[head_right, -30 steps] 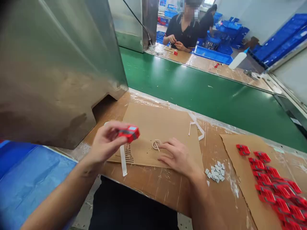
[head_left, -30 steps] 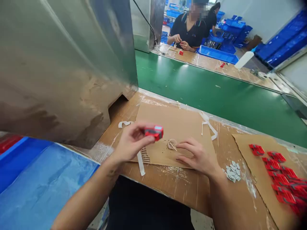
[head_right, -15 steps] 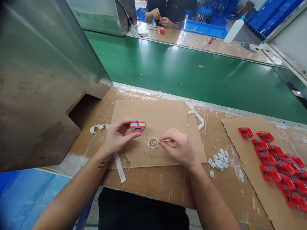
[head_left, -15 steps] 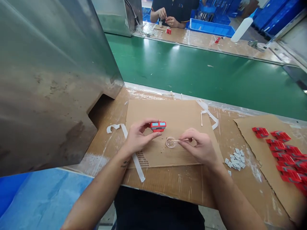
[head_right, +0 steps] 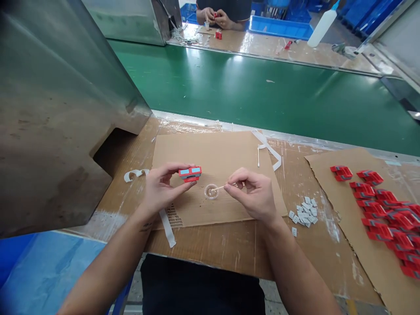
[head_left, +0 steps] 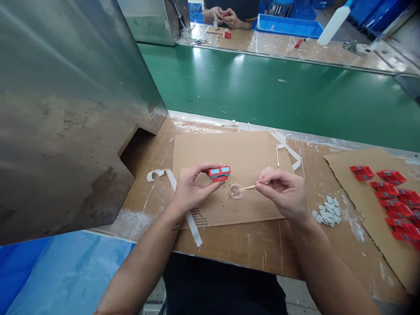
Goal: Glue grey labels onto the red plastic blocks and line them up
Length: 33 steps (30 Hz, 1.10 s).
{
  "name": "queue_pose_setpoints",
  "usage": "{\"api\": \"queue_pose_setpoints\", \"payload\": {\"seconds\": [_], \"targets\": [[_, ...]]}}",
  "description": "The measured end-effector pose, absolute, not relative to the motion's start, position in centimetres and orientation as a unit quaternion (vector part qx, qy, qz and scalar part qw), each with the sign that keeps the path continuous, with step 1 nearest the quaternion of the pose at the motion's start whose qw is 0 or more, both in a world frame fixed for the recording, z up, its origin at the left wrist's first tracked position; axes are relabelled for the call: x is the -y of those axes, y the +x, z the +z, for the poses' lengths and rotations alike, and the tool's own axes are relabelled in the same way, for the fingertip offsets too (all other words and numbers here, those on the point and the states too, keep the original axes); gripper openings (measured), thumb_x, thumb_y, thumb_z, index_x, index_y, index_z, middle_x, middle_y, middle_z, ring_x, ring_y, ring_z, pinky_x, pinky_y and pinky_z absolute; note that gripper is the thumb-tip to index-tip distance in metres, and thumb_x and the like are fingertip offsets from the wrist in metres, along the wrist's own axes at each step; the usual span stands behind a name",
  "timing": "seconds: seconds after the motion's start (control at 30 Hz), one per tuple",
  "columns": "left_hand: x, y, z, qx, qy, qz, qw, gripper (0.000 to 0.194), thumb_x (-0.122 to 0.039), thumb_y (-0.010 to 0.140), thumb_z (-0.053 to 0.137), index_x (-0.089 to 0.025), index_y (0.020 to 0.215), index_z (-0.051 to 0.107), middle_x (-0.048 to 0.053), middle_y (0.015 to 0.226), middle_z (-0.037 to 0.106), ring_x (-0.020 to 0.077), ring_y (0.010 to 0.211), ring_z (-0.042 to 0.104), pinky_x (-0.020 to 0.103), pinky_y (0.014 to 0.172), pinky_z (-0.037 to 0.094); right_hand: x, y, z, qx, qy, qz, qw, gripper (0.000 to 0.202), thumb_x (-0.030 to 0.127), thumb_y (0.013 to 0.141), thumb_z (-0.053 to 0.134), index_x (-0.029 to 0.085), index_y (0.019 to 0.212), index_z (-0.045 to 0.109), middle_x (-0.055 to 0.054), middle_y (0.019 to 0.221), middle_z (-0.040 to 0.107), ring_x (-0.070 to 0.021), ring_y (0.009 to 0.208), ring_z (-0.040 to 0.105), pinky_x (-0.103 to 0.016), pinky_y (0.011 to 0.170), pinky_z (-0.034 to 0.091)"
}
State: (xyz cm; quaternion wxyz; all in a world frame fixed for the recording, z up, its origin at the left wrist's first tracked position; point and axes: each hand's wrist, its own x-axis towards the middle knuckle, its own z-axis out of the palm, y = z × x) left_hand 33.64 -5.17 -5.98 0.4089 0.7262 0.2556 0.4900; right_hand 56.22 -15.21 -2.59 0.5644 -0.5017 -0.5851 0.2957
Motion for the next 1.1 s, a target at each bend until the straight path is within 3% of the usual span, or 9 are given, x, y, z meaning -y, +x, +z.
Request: {"api": "queue_pose_setpoints", "payload": {"seconds": [0.17,0.3,0.6,1.1], "targets": [[6.1,34.2,-5.8,-0.231,0.744,0.504,0.373,0.034,-0.018,0.078,0.084,-0.02,0.109,0.07,0.006,0.103,0.081,0.019,0.089,0.077,0.032,0.082,0.062,15.3,54.9,-1.6,0.543,-0.444,0.261,0.663,0.012,0.023,0.084,0.08,0.027,0.083,0.069,0.0,0.072,0.068,-0.017,0.068,0.062,-0.034,0.059,0.05],[6.7,34.6,-5.7,-0.213,0.755,0.503,0.363,0.034,-0.019,0.077,0.084,-0.02,0.108,0.07,0.006,0.101,0.081,0.0186,0.086,0.077,0.031,0.079,0.063,15.4,53.5,-1.5,0.534,-0.47,0.239,0.661,0.016,0.033,0.085,0.08,0.027,0.081,0.066,0.0,0.071,0.067,-0.0177,0.068,0.063,-0.036,0.06,0.052],[7.1,34.7,-5.4,-0.213,0.765,0.485,0.366,0.032,-0.022,0.075,0.086,-0.019,0.103,0.071,0.007,0.097,0.081,0.0193,0.083,0.077,0.03,0.077,0.062,15.3,52.9,-1.8,0.586,-0.446,0.235,0.634,0.013,0.014,0.086,0.075,0.025,0.086,0.07,0.0,0.075,0.07,-0.0167,0.071,0.062,-0.034,0.062,0.049],[6.8,34.5,-5.5,-0.192,0.769,0.491,0.362,0.03,-0.018,0.079,0.083,-0.02,0.106,0.07,0.007,0.101,0.08,0.0196,0.088,0.077,0.033,0.081,0.063,15.6,53.6,-1.3,0.627,-0.457,0.175,0.606,0.016,0.012,0.085,0.074,0.027,0.088,0.071,0.0,0.076,0.073,-0.0176,0.069,0.064,-0.036,0.061,0.051]]}}
